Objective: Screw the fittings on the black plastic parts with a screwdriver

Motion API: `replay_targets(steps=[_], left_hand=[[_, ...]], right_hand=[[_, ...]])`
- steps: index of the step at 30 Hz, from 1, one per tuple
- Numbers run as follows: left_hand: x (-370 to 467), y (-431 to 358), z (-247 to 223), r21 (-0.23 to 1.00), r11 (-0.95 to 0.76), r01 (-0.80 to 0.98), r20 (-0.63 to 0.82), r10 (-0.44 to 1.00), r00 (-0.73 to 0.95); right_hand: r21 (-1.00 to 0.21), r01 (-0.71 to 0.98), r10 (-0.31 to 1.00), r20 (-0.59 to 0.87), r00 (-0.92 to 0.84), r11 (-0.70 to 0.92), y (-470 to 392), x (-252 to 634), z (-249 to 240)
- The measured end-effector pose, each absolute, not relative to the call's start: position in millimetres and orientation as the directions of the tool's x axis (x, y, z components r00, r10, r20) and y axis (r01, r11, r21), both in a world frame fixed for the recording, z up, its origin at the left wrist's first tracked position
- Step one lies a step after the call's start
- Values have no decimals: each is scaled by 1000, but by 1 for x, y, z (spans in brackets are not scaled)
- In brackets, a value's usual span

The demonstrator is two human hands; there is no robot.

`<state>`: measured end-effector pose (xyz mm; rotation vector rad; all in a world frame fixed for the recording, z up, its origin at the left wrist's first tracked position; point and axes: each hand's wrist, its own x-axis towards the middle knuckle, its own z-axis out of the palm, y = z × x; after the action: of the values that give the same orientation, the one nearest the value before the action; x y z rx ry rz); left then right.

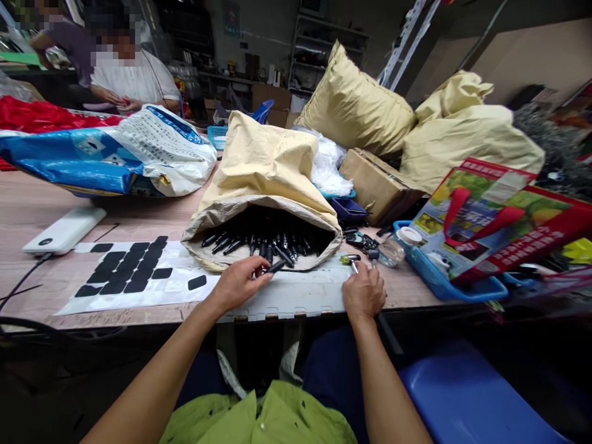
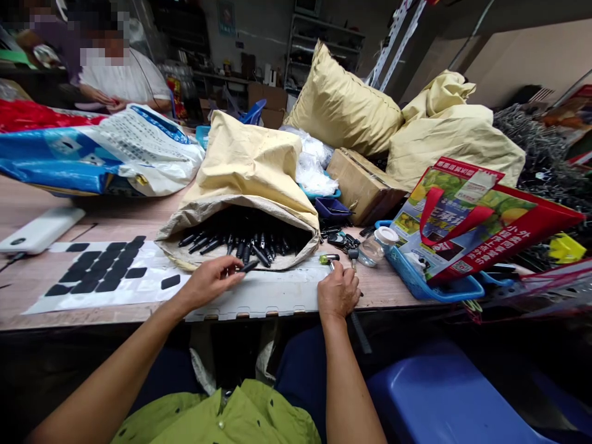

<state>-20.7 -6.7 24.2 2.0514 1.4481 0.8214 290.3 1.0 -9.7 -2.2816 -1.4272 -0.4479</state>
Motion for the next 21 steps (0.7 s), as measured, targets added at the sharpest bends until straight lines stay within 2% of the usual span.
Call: replay_targets(steps=[2, 5, 9, 12, 14, 16, 18, 21], left_hand=[[-21, -18, 19, 602, -388, 698, 186, 918, 350], [-15, -26, 11, 528, -380, 760, 216, 925, 312], [-1, -25, 4, 513, -310, 800, 233, 948, 218], [3, -22, 2, 537, -281, 795, 217, 957, 191], [2, -20, 1, 562, -279, 779, 211, 959, 191], [0, -20, -1, 579, -285, 764, 214, 957, 195], [-1, -19, -2, 591, -281, 756, 219, 958, 185], [-1, -19, -4, 602, -259, 755, 213, 964, 161]], right_hand=[[-177, 904, 771, 474, 425, -390, 1, 290, -10], [-178, 905, 770, 478, 423, -387, 0, 290, -9], [-234, 893, 764, 462, 451, -385, 0, 293, -7], [-371, 862, 723, 481, 496, -345, -2, 293, 0], [-477, 844, 664, 552, 504, -244, -7, 285, 8], [-542, 839, 636, 628, 449, -57, -15, 270, 18], [-566, 806, 697, 649, 304, 175, -27, 250, 29], [-619, 666, 835, 550, -11, 416, -44, 218, 37]])
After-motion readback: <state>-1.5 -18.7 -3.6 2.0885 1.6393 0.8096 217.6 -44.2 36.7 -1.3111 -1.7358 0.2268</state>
